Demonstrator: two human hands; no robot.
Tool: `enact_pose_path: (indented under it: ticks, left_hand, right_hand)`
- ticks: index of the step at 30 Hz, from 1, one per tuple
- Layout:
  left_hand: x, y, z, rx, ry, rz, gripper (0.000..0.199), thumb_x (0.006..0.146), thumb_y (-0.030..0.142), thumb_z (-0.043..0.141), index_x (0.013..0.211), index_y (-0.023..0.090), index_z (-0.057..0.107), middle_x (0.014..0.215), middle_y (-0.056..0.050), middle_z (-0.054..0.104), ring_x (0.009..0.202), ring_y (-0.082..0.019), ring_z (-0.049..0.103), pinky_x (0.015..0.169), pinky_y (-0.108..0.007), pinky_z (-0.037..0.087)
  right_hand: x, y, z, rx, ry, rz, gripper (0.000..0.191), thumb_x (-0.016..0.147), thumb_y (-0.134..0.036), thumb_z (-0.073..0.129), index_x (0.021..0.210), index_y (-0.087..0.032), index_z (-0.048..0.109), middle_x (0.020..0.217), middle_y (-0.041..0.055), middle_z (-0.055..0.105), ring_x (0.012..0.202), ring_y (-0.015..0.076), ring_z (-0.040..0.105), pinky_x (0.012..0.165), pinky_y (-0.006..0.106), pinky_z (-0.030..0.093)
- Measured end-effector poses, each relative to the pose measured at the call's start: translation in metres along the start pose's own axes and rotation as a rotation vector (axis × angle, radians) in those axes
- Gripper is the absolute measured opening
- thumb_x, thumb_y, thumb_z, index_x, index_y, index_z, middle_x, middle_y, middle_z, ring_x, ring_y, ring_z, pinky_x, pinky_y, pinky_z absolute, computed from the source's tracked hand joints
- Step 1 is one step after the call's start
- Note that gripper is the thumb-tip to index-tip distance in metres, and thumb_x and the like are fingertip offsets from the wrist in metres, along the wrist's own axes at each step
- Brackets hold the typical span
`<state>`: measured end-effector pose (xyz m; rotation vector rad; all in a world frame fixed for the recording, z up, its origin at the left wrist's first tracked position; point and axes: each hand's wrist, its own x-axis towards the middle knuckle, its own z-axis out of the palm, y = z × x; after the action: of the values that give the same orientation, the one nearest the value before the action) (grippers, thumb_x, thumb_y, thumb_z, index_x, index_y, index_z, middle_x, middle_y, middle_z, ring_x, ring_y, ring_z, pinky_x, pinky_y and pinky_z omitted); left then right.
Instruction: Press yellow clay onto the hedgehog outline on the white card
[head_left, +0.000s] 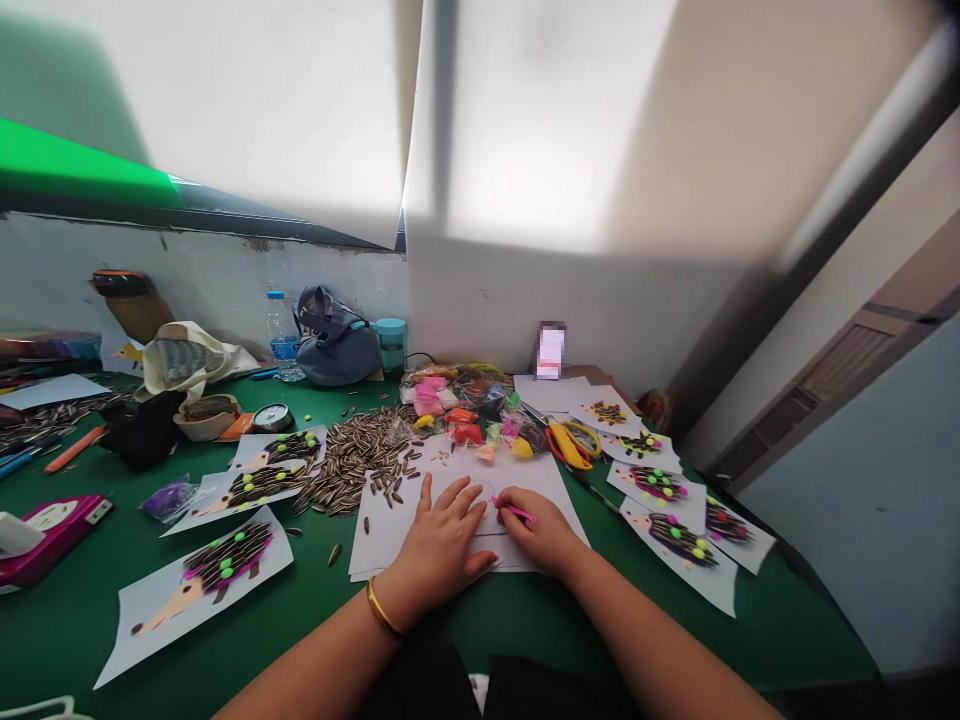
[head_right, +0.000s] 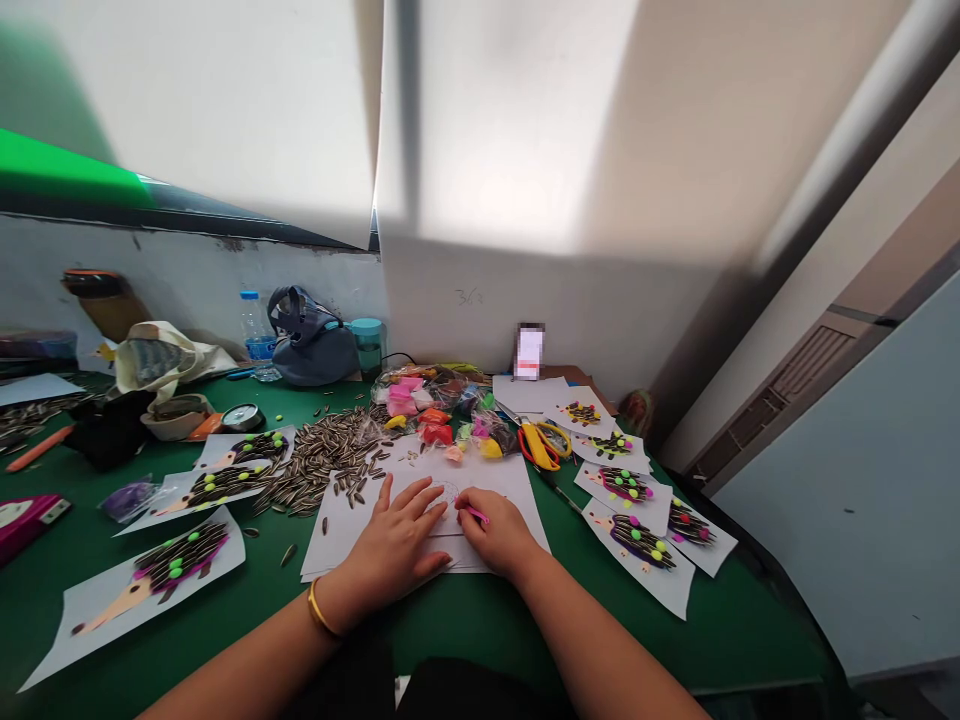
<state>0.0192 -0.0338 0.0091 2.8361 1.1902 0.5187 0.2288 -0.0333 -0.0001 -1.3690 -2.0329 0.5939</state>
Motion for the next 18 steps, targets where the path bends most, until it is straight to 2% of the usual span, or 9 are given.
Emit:
enact_pose_path:
  ticks: [5,10,14,18]
  left_hand:
    - [0.000,-0.001,0.001,-0.014,-0.018,0.005,0.056,0.084,0.057,0.058,0.130,0.026,0.054,0.145,-0.010,0.048,0.139,-0.032,0.034,0.115,-0.062,-0.009]
    - [0.002,-0.008,0.000,-0.040,0.016,-0.102,0.062,0.086,0.047,0.060,0.142,0.026,0.040,0.135,-0.010,0.057,0.128,-0.029,0.047,0.117,-0.060,-0.001]
    - [0.002,-0.019,-0.001,-0.058,0.010,-0.141,0.060,0.088,0.041,0.059,0.142,0.026,0.038,0.135,-0.010,0.057,0.130,-0.027,0.046,0.117,-0.060,0.001]
    - [0.002,-0.027,0.001,-0.095,-0.034,-0.158,0.062,0.086,0.039,0.062,0.142,0.027,0.038,0.138,-0.010,0.055,0.134,-0.027,0.043,0.116,-0.060,0.000]
  right_hand:
    - [-0.001,0.000,-0.001,0.013,-0.008,-0.032,0.016,0.091,-0.025,0.048,0.097,-0.022,0.062,0.096,0.0027,0.068,0.089,0.0185,0.060,0.079,0.028,0.044]
    - [-0.001,0.001,-0.003,0.035,0.005,-0.020,0.016,0.091,-0.025,0.047,0.093,-0.022,0.063,0.092,0.0019,0.068,0.085,0.0177,0.060,0.076,0.027,0.044]
    - [-0.002,0.000,-0.003,0.047,-0.016,-0.032,0.016,0.090,-0.024,0.047,0.091,-0.022,0.063,0.091,0.0019,0.069,0.084,0.0177,0.061,0.075,0.027,0.044]
    - [-0.003,0.000,-0.002,0.131,-0.002,0.016,0.018,0.090,-0.024,0.047,0.100,-0.023,0.061,0.088,0.0010,0.069,0.083,0.0173,0.062,0.075,0.028,0.046]
